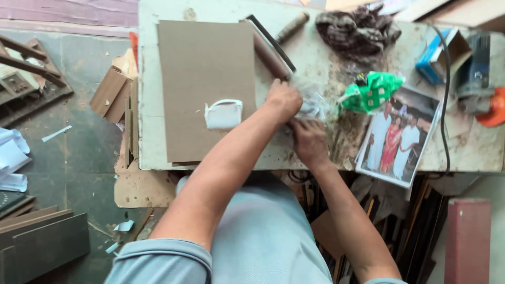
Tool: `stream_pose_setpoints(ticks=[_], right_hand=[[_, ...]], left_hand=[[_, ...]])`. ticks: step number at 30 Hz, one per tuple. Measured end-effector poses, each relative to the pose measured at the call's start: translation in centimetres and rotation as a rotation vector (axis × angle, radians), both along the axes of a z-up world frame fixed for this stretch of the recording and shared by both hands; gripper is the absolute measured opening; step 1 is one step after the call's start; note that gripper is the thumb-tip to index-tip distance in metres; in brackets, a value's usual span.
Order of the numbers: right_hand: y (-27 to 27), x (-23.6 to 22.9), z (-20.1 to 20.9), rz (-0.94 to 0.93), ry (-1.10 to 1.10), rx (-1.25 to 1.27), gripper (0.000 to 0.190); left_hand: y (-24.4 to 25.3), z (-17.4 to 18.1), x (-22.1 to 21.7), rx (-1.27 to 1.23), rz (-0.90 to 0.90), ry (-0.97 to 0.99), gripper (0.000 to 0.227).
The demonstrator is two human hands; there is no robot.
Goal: Applying glue and mounting a photograph onto a wooden backing board.
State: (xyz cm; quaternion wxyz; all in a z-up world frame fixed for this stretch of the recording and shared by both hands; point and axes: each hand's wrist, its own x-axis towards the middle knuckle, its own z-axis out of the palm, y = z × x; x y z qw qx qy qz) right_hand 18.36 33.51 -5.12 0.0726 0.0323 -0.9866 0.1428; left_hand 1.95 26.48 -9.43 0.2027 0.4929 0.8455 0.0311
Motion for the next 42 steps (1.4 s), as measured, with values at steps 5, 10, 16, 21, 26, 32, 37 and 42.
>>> stream_pose_setpoints(ticks=[5, 10, 16, 21, 26, 32, 37, 42], right_hand=[[0.2, 3.5, 3.0, 0.141, -0.084, -0.147, 0.037], [4.5, 2.2, -0.1, -0.188, 0.021, -0.244, 0.021], [4.1, 0.9, -0.8, -0.212, 0.047, -0.051, 0.04], [1.5, 4.7, 1.5, -0.078, 0.029, -0.016, 0.04], [3.8, 6.8, 0.1, -0.465, -0.274, -0.603, 0.027], [0.6, 4.1, 5.7, -0.821, 0.004, -1.825, 0.019], [-5.2, 3.0, 6.2, -0.68, -0.17, -1.92, 0.019], [-9.3, 0.5, 8.2, -0.516, -0.451, -1.869, 0.025]], left_hand=[[-0.9, 1.4, 0.5, -0.123, 0.001, -0.044, 0.027], [-1.1, 3.1, -0.1, -0.171, -0.009, -0.042, 0.027], [-0.2, 0.2, 1.1, -0.198, 0.049, 0.066, 0.033], [-0.9, 2.5, 2.0, -0.278, 0.026, 0.057, 0.039], [-1.6, 7.6, 1.0, -0.278, 0.011, -0.077, 0.036], [-11.2, 14.4, 4.9, 0.932, 0.401, -0.044, 0.054], [-23.1, 13.1, 10.4, 0.707, 0.986, 0.365, 0.051], [-28.3, 9.3, 14.9, 0.449, 1.227, 0.303, 0.055]])
